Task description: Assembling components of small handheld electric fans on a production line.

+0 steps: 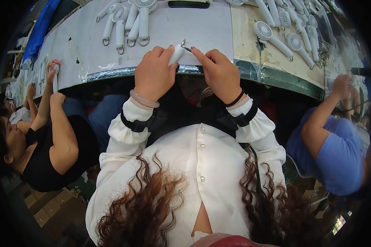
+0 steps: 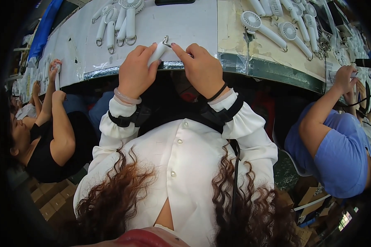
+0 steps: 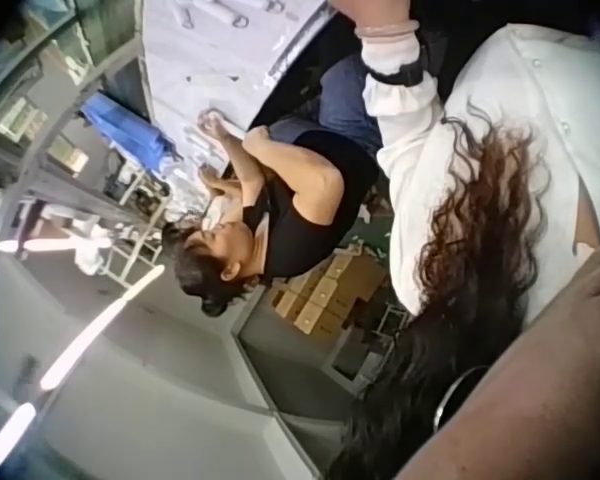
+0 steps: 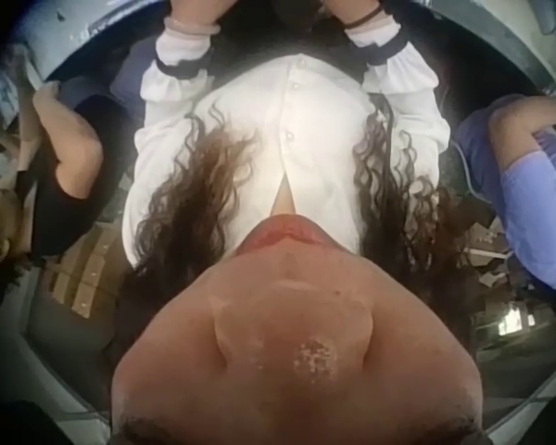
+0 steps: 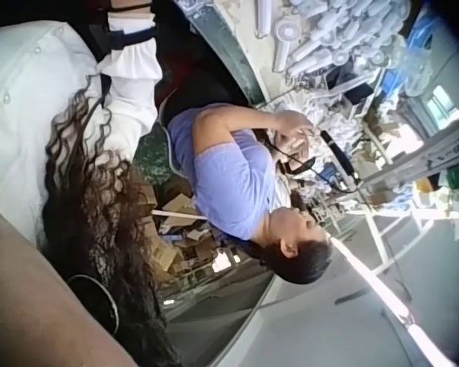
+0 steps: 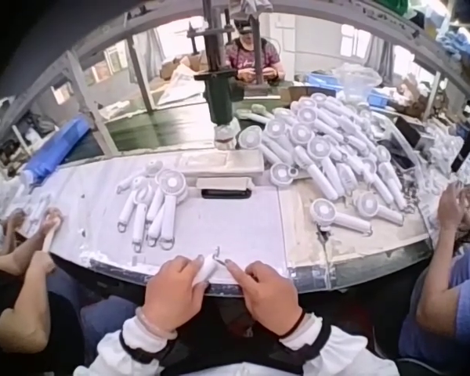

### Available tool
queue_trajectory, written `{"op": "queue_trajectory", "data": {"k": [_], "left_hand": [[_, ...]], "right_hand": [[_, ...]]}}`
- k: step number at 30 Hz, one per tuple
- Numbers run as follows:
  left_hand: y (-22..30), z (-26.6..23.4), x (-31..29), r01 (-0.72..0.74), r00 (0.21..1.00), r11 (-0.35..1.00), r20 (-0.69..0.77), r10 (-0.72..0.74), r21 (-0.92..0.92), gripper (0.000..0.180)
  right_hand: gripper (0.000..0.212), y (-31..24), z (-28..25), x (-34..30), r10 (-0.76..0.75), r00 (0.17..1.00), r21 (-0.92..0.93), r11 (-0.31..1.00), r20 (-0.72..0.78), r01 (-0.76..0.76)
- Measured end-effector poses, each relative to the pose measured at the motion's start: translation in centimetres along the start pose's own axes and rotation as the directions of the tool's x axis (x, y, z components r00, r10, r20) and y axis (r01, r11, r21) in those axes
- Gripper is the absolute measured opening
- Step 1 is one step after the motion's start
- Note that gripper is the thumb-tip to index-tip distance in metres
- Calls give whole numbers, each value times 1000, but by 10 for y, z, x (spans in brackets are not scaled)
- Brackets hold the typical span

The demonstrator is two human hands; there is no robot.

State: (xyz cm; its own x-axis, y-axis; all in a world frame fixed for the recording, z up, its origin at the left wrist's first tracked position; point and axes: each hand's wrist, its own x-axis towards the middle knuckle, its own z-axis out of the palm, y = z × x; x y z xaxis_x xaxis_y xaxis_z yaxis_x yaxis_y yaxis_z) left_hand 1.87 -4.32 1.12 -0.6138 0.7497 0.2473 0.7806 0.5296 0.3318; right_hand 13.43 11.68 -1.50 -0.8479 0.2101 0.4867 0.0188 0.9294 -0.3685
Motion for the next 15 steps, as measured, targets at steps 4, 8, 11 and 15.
{"op": "queue_trajectory", "data": {"k": [4, 8, 11, 15], "left_hand": [[0, 0, 0, 0, 1000, 1000, 0, 0, -1, 41], [1, 1, 1, -6, 1000, 1000, -6, 6, 10, 41], [2, 1, 0, -6, 1000, 1000, -8, 6, 27, 41], [3, 1, 1, -11, 1000, 999, -21, 11, 41, 41]], "right_hand": [[53, -1, 0, -1, -17, 1000, -26, 1000, -13, 17], [53, -6, -2, -1, -35, 999, -82, 996, -19, 34], [53, -9, -2, -1, -43, 999, -118, 992, -11, 42], [54, -11, -3, -1, -56, 998, -155, 986, 0, 55]]}}
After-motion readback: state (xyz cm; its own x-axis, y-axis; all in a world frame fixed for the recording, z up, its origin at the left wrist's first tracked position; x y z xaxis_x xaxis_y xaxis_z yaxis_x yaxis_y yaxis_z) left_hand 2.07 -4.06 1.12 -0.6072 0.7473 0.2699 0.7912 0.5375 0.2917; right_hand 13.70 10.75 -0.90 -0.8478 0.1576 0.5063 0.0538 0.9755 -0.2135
